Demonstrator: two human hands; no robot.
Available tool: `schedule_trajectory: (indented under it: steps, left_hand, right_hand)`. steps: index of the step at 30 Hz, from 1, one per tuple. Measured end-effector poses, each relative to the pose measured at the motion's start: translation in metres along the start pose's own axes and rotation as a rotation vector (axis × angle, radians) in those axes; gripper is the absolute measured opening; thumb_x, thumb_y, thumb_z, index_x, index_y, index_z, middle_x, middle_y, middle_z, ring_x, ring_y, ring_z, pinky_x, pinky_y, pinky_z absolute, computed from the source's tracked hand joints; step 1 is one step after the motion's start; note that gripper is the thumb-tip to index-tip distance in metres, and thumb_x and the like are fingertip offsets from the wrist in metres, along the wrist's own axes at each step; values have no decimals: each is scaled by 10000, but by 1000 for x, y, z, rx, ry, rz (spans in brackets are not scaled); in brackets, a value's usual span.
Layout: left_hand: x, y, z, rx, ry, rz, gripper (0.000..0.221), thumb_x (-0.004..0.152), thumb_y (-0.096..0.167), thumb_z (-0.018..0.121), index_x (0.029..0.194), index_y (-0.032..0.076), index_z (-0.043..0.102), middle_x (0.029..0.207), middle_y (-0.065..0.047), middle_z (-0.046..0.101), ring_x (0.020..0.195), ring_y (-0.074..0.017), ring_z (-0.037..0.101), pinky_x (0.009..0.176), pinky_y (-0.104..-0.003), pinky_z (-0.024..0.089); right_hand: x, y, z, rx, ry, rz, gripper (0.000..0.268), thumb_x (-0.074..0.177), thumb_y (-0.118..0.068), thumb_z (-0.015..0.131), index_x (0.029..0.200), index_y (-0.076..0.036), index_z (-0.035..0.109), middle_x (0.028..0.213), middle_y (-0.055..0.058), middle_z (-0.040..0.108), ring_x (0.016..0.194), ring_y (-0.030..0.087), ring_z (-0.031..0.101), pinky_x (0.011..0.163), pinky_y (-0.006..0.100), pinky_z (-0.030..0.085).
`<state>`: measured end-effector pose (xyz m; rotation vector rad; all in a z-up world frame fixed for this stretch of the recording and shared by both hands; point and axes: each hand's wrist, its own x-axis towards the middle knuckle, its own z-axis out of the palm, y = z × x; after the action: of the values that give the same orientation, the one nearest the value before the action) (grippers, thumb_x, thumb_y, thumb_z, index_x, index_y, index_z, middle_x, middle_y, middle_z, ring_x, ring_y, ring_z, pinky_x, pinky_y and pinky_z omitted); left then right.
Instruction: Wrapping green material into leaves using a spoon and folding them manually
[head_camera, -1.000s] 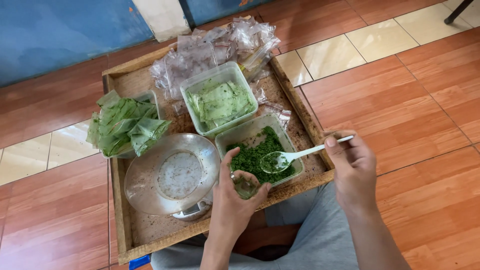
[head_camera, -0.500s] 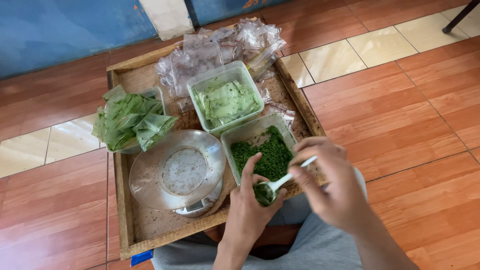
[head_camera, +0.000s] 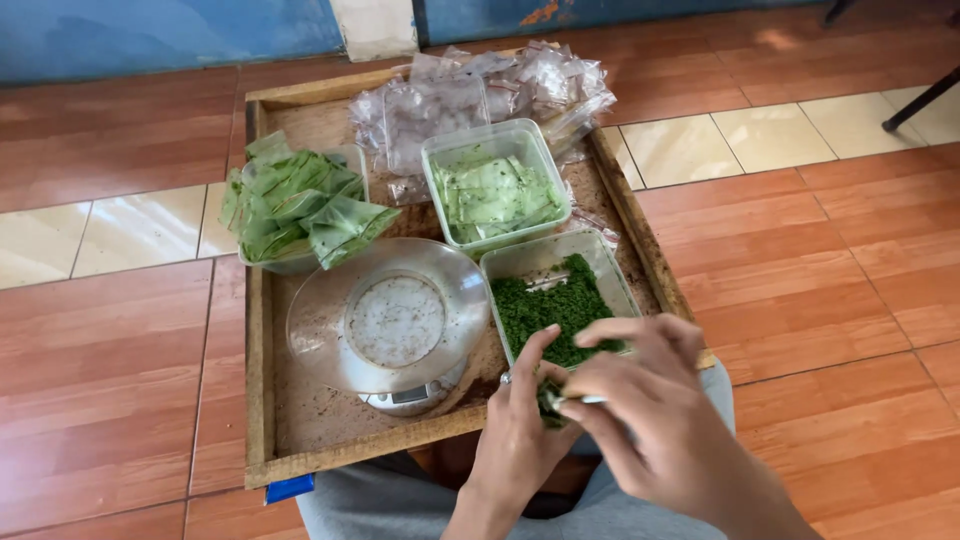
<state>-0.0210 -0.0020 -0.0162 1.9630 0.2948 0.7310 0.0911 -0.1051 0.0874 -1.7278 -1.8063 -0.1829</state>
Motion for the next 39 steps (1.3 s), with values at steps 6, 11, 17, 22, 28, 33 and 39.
schedule_trajectory:
  steps: [6,11,17,22,28,33,39]
  left_hand:
    - [-9,-8,-3,16,34,-3,830,838,-22,730,1537,95,298,1006,-126,722,713,-291,705,600,-365,549]
    - [-13,-2,-11,-129,29,20,786,929,44,767,1547,57,283,964,-127,663,829,-252,677,752,-356,547]
    - [-20,-15,-5,-103,29,11,772,940,55,704,1566,86,253,1041,-157,733,721,-296,761,614,-363,627]
    - [-18,-8,-5,-138,68,-23,792,930,118,754,1549,72,261,1039,-98,743,804,-285,769,700,-357,590]
    - [-13,-2,-2,-127,31,17,903,892,50,824,1565,50,222,979,-108,712,779,-233,719,706,-328,577]
    - [-9,5,7,-124,-14,-59,912,880,130,845,1566,71,247,1005,-85,731,785,-228,736,726,-339,575]
    - [-8,1,14,-131,-61,-246,1054,717,15,924,1552,140,293,1070,-140,808,987,-264,797,794,-393,659]
  right_hand:
    - [2,-5,15,-6,70,-5,82,899,-159,692,861,-173,621,869,-51,736,1058,228,641,935,441,255]
    - [11,-7,5,11,99,-36,164,902,-284,682,806,-154,655,796,-55,747,990,256,674,901,431,301]
    - [16,-3,26,13,-83,-98,105,957,-183,646,857,-154,648,859,-30,689,1017,222,624,911,455,289]
    - [11,-6,17,62,70,-13,176,931,-247,643,785,-150,640,791,-72,719,1002,224,663,919,432,296]
    - [-1,-4,-3,133,172,61,158,915,-231,616,800,-141,680,798,-35,746,980,223,683,954,413,324]
    - [-18,-1,-17,201,242,154,224,918,-247,577,770,-106,670,770,-18,723,966,244,690,973,412,343]
    - [-39,5,-19,351,622,346,320,922,-325,527,801,-37,595,663,45,639,850,296,632,940,396,524]
